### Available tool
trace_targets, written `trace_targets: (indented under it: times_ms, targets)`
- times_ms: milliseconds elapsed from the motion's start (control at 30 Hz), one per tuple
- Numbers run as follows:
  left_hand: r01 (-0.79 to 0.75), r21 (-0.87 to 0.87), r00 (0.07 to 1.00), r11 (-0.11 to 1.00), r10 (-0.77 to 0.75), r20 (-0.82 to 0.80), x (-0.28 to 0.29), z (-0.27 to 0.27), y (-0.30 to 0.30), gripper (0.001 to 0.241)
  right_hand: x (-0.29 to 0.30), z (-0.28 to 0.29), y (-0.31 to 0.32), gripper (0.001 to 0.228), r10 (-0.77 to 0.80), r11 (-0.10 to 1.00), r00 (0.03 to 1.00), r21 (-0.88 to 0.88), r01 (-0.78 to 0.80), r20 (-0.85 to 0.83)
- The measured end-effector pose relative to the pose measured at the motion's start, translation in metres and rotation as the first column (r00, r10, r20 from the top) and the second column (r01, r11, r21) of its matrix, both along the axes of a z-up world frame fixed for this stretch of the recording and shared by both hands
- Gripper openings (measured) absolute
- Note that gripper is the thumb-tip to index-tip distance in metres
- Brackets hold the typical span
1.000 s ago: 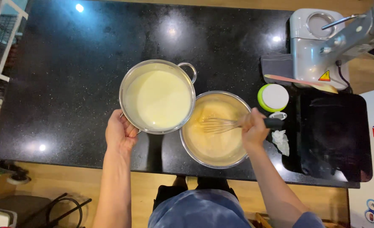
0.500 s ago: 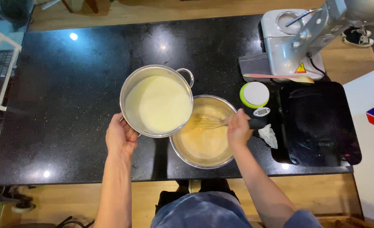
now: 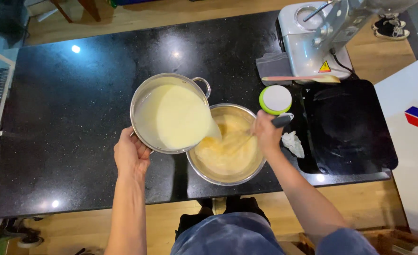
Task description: Whisking a yellow mixture in a bowl and tempering it by gradually pouring in hot milk while whisking.
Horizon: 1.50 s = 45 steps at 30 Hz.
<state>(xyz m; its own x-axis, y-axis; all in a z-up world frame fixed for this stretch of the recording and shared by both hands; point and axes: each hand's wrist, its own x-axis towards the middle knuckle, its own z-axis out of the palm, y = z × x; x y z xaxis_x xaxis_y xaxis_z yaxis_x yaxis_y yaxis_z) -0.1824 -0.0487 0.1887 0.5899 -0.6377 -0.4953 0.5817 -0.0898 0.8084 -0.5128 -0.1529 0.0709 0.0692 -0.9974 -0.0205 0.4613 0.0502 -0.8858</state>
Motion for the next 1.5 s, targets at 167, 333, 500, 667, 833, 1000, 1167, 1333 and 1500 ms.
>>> trace_targets:
  times_ms: [167,333,500,667,833,1000,1167,1333,1500]
  targets:
    - [-0.047,0.052,0.999,0.997,0.048,-0.004,-0.017,0.025,-0.006,0.03,0.014,-0.042,0.011,0.041,-0.121,0.993,0.991,0.002,0.121,0.06]
    - [-0.024,0.034,0.999,0.999,0.023,0.036,-0.001,-0.011,0.001,0.031,-0.013,0.004,-0.004,0.043,-0.051,0.998,0.999,0.034,0.051,-0.019]
    - [-0.002,0.037,0.997,0.999,0.0,0.071,-0.009,-0.007,-0.002,0.03,0.001,-0.048,0.004,0.035,-0.207,0.971,0.965,0.157,0.182,0.162]
    - [-0.01,-0.005,0.999,1.0,0.01,0.046,0.009,-0.049,0.004,0.026,-0.031,0.009,-0.007,0.054,-0.089,0.996,0.996,-0.03,0.089,-0.004]
    - [-0.025,0.108,0.998,0.994,0.019,0.052,-0.021,0.004,-0.004,0.027,-0.02,-0.043,0.017,0.041,-0.086,0.996,0.99,0.046,0.081,0.115]
    - [0.009,0.094,0.995,0.995,-0.018,0.096,-0.01,-0.019,0.0,0.028,-0.036,-0.006,0.01,0.049,-0.074,0.997,0.99,-0.028,0.071,-0.122]
    - [0.016,0.068,0.996,0.998,-0.022,0.083,-0.017,-0.016,-0.006,0.027,-0.011,-0.024,0.041,0.034,0.034,0.99,0.995,0.134,-0.046,0.089]
    - [0.028,0.094,0.996,0.995,-0.036,0.078,-0.023,-0.003,-0.006,0.029,-0.054,-0.041,0.016,0.046,-0.035,0.998,0.999,0.046,0.035,0.016]
    - [0.061,0.053,0.994,0.997,-0.066,0.092,-0.018,-0.021,-0.002,0.027,-0.025,-0.038,0.041,0.033,-0.202,0.977,0.974,0.052,0.208,-0.106]
